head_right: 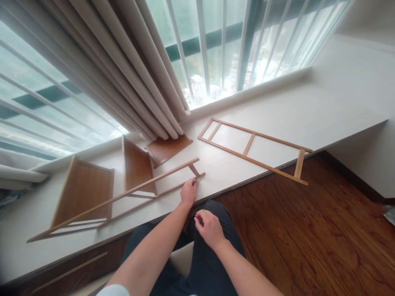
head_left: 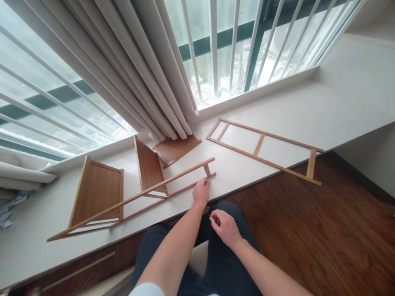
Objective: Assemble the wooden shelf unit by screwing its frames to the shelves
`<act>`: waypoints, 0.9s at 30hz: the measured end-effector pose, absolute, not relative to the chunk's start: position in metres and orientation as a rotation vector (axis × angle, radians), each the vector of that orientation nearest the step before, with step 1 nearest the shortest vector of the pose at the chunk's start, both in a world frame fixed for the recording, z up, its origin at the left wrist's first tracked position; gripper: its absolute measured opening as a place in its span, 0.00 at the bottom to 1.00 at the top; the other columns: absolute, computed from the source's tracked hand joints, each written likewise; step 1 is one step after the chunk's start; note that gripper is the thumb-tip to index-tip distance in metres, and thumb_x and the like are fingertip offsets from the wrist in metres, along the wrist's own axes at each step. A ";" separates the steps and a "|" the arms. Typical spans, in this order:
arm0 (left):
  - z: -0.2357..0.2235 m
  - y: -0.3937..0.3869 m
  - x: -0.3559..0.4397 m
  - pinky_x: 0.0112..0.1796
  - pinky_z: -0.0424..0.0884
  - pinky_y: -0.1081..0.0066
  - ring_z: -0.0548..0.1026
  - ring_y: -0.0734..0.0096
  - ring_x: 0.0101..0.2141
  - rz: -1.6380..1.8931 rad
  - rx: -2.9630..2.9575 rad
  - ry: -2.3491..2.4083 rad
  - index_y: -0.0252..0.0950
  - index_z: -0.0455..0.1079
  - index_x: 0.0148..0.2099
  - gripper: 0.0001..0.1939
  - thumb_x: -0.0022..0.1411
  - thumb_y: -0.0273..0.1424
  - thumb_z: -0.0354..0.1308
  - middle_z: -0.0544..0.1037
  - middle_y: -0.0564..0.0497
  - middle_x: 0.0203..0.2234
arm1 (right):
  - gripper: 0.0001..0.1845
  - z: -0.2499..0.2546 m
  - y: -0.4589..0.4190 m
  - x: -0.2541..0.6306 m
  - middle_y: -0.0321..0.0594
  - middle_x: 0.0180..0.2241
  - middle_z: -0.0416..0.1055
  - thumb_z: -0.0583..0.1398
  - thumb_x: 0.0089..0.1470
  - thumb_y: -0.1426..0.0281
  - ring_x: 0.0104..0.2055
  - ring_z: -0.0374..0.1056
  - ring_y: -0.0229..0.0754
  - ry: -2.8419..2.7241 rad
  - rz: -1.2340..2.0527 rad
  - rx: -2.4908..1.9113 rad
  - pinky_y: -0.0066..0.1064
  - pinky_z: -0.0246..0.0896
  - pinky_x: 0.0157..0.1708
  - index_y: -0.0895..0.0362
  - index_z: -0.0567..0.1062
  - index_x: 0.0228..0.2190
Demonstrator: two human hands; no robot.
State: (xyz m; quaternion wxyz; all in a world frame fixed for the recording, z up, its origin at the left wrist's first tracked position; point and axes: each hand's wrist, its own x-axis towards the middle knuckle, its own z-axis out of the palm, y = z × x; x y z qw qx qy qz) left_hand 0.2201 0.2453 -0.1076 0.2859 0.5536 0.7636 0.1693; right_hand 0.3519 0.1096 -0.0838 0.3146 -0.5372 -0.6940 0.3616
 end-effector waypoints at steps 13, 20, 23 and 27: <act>-0.078 0.184 0.185 0.48 0.71 0.67 0.74 0.63 0.54 0.862 1.394 1.716 0.38 0.69 0.36 0.07 0.67 0.34 0.55 0.76 0.44 0.56 | 0.07 -0.086 0.112 0.353 0.37 0.28 0.72 0.56 0.63 0.70 0.31 0.68 0.39 -1.854 0.925 -1.443 0.30 0.58 0.34 0.55 0.73 0.33; -0.055 0.097 0.118 0.44 0.72 0.62 0.80 0.63 0.35 1.200 0.721 1.484 0.38 0.65 0.34 0.19 0.63 0.48 0.62 0.80 0.49 0.29 | 0.10 -0.090 0.102 0.348 0.36 0.27 0.72 0.56 0.64 0.65 0.28 0.67 0.39 -1.906 0.842 -1.492 0.29 0.57 0.32 0.55 0.73 0.32; -0.055 0.067 0.089 0.29 0.67 0.72 0.70 0.76 0.21 1.364 0.347 1.333 0.38 0.60 0.35 0.24 0.55 0.47 0.69 0.75 0.57 0.24 | 0.12 -0.090 0.098 0.344 0.37 0.26 0.72 0.56 0.64 0.63 0.28 0.68 0.39 -1.936 0.799 -1.502 0.29 0.57 0.32 0.55 0.74 0.33; -0.060 0.036 0.055 0.21 0.53 0.79 0.60 0.84 0.17 1.492 0.101 1.162 0.38 0.60 0.38 0.24 0.50 0.36 0.73 0.67 0.62 0.22 | 0.13 -0.092 0.095 0.342 0.38 0.27 0.74 0.55 0.63 0.61 0.28 0.69 0.41 -1.971 0.768 -1.540 0.30 0.57 0.31 0.54 0.74 0.33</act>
